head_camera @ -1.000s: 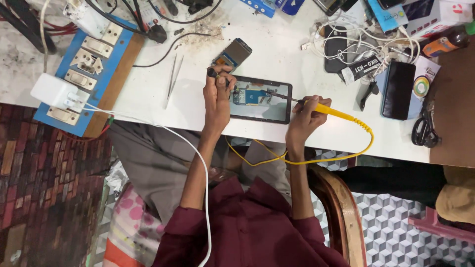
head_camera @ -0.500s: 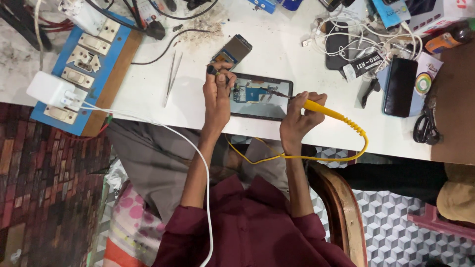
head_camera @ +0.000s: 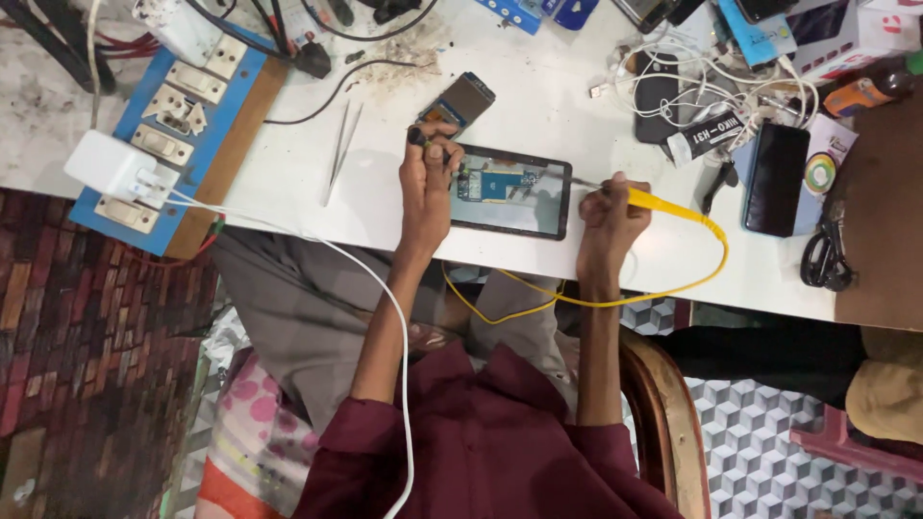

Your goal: The person uses a soldering iron and solder wire to work on a small electronic component placed on a tablet screen. They repeatedly apply heat and solder to specific points on the component while holding it steady with their other hand.

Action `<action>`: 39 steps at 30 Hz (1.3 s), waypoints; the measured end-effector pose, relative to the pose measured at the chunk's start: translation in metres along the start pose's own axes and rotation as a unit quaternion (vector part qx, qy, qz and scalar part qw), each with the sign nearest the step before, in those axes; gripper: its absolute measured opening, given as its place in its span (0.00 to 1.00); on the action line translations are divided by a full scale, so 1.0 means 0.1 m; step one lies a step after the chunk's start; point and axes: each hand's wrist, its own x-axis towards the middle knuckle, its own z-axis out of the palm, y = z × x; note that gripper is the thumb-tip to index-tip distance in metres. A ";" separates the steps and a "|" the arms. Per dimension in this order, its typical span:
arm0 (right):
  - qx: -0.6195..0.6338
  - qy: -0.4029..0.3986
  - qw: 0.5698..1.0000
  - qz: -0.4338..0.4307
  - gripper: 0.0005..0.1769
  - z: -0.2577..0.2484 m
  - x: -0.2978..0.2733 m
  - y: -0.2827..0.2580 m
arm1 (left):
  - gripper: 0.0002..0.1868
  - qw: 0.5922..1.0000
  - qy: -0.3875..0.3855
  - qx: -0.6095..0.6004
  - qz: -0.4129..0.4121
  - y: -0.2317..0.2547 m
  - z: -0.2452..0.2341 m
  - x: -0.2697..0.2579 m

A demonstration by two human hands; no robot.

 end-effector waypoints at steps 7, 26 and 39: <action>-0.050 -0.012 0.998 -0.042 0.10 0.04 -0.06 0.07 | 0.19 1.000 0.008 -0.007 -0.004 -0.02 -0.01 -0.02; -0.135 0.000 0.989 -0.058 0.13 0.15 -0.10 0.00 | 0.21 0.998 0.017 0.029 -0.046 0.03 -0.02 -0.01; -0.157 -0.010 0.986 -0.058 0.11 0.26 -0.14 -0.06 | 0.22 0.997 0.019 0.020 -0.071 0.03 -0.03 -0.01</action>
